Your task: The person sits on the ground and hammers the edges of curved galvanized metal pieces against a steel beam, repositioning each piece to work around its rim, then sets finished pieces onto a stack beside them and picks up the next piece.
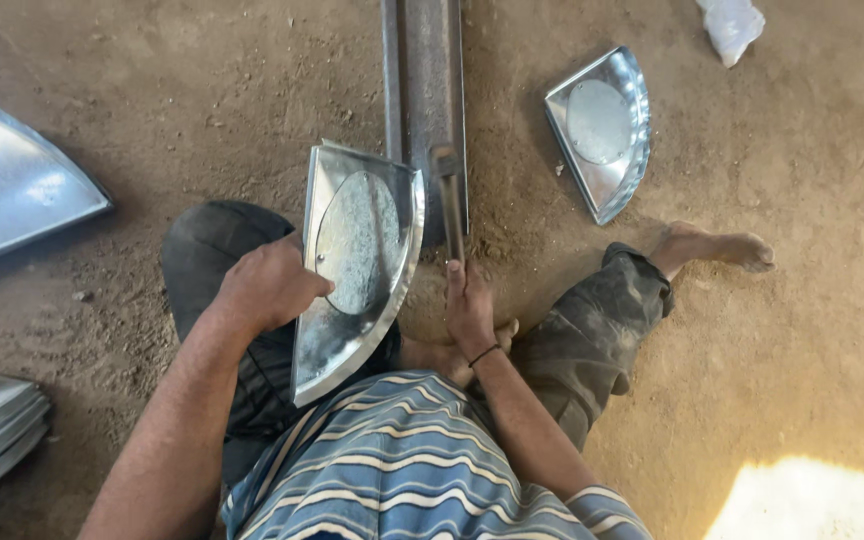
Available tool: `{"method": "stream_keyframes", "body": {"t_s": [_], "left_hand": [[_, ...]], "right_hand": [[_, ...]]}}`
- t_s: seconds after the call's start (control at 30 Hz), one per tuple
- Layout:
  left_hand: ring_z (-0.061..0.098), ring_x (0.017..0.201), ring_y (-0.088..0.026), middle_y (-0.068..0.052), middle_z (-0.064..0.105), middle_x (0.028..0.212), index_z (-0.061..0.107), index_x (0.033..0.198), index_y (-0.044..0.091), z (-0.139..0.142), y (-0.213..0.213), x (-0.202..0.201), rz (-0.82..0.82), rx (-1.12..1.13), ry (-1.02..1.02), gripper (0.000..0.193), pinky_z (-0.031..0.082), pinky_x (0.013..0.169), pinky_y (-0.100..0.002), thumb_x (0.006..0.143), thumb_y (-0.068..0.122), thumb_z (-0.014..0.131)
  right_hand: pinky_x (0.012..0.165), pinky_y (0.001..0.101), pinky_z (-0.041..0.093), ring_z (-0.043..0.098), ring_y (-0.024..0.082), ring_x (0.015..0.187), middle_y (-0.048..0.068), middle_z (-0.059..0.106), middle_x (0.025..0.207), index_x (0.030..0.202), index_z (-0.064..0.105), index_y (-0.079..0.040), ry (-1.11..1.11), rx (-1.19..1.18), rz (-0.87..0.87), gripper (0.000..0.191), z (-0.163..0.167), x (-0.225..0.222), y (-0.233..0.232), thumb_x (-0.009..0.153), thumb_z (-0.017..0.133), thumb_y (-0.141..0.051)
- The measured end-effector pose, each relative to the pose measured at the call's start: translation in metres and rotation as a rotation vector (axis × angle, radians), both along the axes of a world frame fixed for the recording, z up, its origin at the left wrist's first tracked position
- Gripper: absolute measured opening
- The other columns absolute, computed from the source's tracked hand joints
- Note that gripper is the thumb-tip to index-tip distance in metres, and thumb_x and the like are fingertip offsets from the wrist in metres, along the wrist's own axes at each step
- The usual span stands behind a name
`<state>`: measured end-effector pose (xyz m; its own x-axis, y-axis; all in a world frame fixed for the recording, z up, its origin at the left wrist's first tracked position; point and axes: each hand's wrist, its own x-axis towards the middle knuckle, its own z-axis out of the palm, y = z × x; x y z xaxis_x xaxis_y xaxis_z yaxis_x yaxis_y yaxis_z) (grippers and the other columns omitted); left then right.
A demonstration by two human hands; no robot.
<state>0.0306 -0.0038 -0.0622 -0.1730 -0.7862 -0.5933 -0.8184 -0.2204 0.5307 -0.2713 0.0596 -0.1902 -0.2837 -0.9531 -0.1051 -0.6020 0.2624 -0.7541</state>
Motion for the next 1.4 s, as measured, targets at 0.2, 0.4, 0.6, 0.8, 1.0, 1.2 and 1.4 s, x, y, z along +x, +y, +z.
{"method": "stream_keyframes", "body": {"t_s": [0.2, 0.4, 0.6, 0.8, 1.0, 1.2, 1.4], "left_hand": [[0.065, 0.119, -0.039, -0.019, 0.072, 0.119, 0.067, 0.125, 0.010, 0.003, 0.002, -0.007, -0.001, 0.029, -0.011, 0.052, 0.049, 0.102, -0.050, 0.081, 0.037, 0.077], [0.066, 0.115, -0.039, -0.018, 0.074, 0.114, 0.068, 0.124, 0.011, 0.008, 0.011, -0.016, 0.020, -0.019, -0.008, 0.047, 0.049, 0.101, -0.051, 0.090, 0.043, 0.068], [0.068, 0.110, -0.039, -0.018, 0.074, 0.109, 0.068, 0.121, 0.011, 0.001, 0.020, -0.022, 0.065, -0.077, 0.011, 0.044, 0.051, 0.095, -0.052, 0.090, 0.041, 0.069], [0.069, 0.103, -0.041, -0.019, 0.075, 0.101, 0.070, 0.119, 0.011, -0.006, 0.023, -0.033, 0.157, -0.176, 0.019, 0.041, 0.052, 0.090, -0.053, 0.089, 0.039, 0.071], [0.070, 0.097, -0.042, -0.020, 0.075, 0.097, 0.067, 0.121, 0.010, -0.014, 0.027, -0.041, 0.208, -0.173, 0.083, 0.041, 0.052, 0.085, -0.054, 0.088, 0.035, 0.070], [0.069, 0.099, -0.042, -0.021, 0.075, 0.098, 0.065, 0.126, 0.009, -0.022, 0.030, -0.044, 0.223, -0.205, 0.080, 0.045, 0.052, 0.086, -0.055, 0.089, 0.034, 0.072], [0.072, 0.092, -0.041, -0.020, 0.075, 0.097, 0.048, 0.146, 0.006, -0.022, 0.027, -0.045, 0.198, -0.183, 0.101, 0.065, 0.054, 0.081, -0.054, 0.091, 0.033, 0.068]], "right_hand": [[0.047, 0.0390, 0.046, 0.055, 0.015, 0.052, 0.006, 0.054, 0.063, 0.093, 0.060, -0.001, -0.282, 0.183, -0.094, 0.042, 0.017, 0.006, -0.001, 0.104, 0.054, -0.041], [0.046, 0.0340, 0.044, 0.054, 0.014, 0.050, 0.002, 0.055, 0.063, 0.093, 0.058, -0.003, -0.238, 0.332, -0.151, 0.043, 0.016, 0.014, -0.005, 0.105, 0.051, -0.044], [0.049, 0.0309, 0.044, 0.053, 0.011, 0.054, 0.002, 0.055, 0.064, 0.093, 0.060, -0.003, -0.124, 0.068, -0.027, 0.048, 0.002, 0.008, -0.004, 0.108, 0.049, -0.048], [0.045, 0.0317, 0.041, 0.048, 0.011, 0.051, 0.001, 0.051, 0.064, 0.089, 0.059, -0.003, -0.286, 0.127, -0.122, 0.050, 0.000, 0.001, -0.006, 0.105, 0.052, -0.050], [0.042, 0.0316, 0.036, 0.046, 0.011, 0.046, 0.000, 0.047, 0.059, 0.085, 0.055, -0.006, -0.345, 0.199, -0.135, 0.046, 0.001, 0.000, -0.001, 0.104, 0.052, -0.048], [0.042, 0.0309, 0.038, 0.047, 0.009, 0.048, -0.003, 0.048, 0.059, 0.084, 0.055, -0.007, -0.279, 0.082, -0.107, 0.047, 0.003, 0.000, 0.003, 0.106, 0.049, -0.048], [0.045, 0.0303, 0.042, 0.053, 0.010, 0.049, -0.001, 0.054, 0.059, 0.087, 0.063, -0.004, -0.205, 0.275, -0.148, 0.051, 0.001, -0.004, 0.003, 0.104, 0.052, -0.051]]}}
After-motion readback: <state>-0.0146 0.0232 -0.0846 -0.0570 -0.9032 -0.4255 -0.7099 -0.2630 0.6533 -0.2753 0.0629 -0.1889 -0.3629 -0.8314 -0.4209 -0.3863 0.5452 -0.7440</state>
